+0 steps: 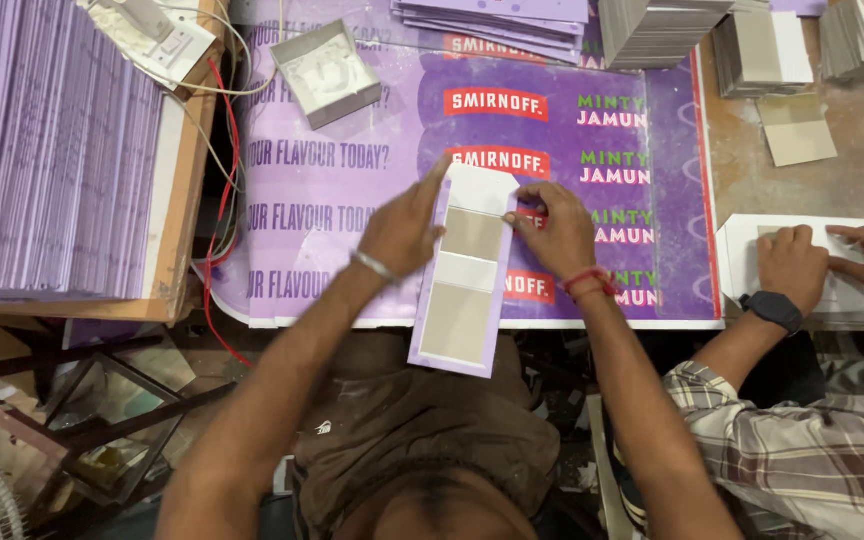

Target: The person folds flat purple cardboard sheets into small rectangular boxes by hand, aligning edges and creasing folds. They repeatedly pick up sheets, fold them into shape, and place the finished boxes into a stack on the table.

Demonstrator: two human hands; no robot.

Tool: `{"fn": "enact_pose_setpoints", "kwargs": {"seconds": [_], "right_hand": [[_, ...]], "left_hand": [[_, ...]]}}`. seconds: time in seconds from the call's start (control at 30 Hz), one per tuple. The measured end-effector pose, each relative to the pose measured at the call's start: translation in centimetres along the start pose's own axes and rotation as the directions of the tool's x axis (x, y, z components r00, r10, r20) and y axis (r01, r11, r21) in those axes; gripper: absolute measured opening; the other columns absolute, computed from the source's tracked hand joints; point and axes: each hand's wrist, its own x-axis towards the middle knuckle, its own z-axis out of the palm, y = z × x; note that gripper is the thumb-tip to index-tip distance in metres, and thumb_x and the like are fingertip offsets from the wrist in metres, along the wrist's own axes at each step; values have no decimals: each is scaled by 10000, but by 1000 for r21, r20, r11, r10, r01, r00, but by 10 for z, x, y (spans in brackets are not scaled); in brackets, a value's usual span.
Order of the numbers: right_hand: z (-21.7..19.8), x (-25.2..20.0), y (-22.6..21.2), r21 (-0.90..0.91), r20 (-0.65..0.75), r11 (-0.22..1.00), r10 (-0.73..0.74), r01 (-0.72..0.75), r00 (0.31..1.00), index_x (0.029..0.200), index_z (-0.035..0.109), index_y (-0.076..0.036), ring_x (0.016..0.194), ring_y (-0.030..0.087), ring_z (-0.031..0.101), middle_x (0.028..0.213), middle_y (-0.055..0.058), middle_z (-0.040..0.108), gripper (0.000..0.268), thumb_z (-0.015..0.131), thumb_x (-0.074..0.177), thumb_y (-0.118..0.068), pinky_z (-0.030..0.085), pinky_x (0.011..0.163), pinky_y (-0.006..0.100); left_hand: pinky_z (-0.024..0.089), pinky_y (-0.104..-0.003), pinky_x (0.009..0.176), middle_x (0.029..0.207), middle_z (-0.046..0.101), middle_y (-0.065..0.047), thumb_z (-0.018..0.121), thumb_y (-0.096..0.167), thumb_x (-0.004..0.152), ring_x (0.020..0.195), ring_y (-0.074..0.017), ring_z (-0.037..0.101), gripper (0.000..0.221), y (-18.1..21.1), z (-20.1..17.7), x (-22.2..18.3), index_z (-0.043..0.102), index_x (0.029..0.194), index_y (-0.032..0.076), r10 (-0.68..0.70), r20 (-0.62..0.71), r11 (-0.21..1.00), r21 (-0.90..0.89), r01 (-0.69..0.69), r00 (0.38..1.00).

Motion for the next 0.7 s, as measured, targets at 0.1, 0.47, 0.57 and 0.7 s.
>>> {"fn": "enact_pose_setpoints", "kwargs": {"seconds": [0.1, 0.47, 0.57, 0.7], "right_hand": [[3, 12, 7, -65, -6, 996, -58, 58, 998, 1036, 726, -63, 849, 214, 686, 986, 75, 719, 381, 910, 749, -231, 567, 755, 349], [4, 15, 22, -15, 33, 1000, -3, 3, 999, 1102, 728, -59, 820, 200, 676, 961, 69, 699, 475, 934, 719, -250, 568, 727, 339], [2, 17, 19, -22, 51, 1000, -10, 11, 999, 1104, 726, -56, 816, 199, 672, 965, 71, 700, 480, 937, 724, -258, 566, 728, 340], [-4, 24, 16, -35, 130, 999, -8, 13, 992, 1097, 710, -42, 807, 204, 672, 975, 79, 700, 483, 935, 733, -266, 566, 721, 343]], "left_hand": [[563, -500, 795, 1300, 603, -244, 868, 124, 721, 982, -438, 665, 1198, -16, -7, 30, 69, 1613, 163, 35, 113, 998, 44, -40, 993], [562, -527, 703, 1214, 641, -175, 867, 103, 729, 896, -402, 696, 1262, -4, -15, 49, 6, 1646, 201, -22, 305, 967, 247, -57, 952], [563, -523, 661, 1242, 634, -196, 868, 84, 697, 865, -411, 698, 1272, -3, -15, 49, 4, 1625, 187, 32, 272, 966, 238, -99, 962], [570, -514, 656, 1232, 630, -223, 881, 129, 707, 845, -414, 705, 1272, -6, -12, 57, 8, 1630, 186, 57, 308, 950, 277, -147, 950]]}}
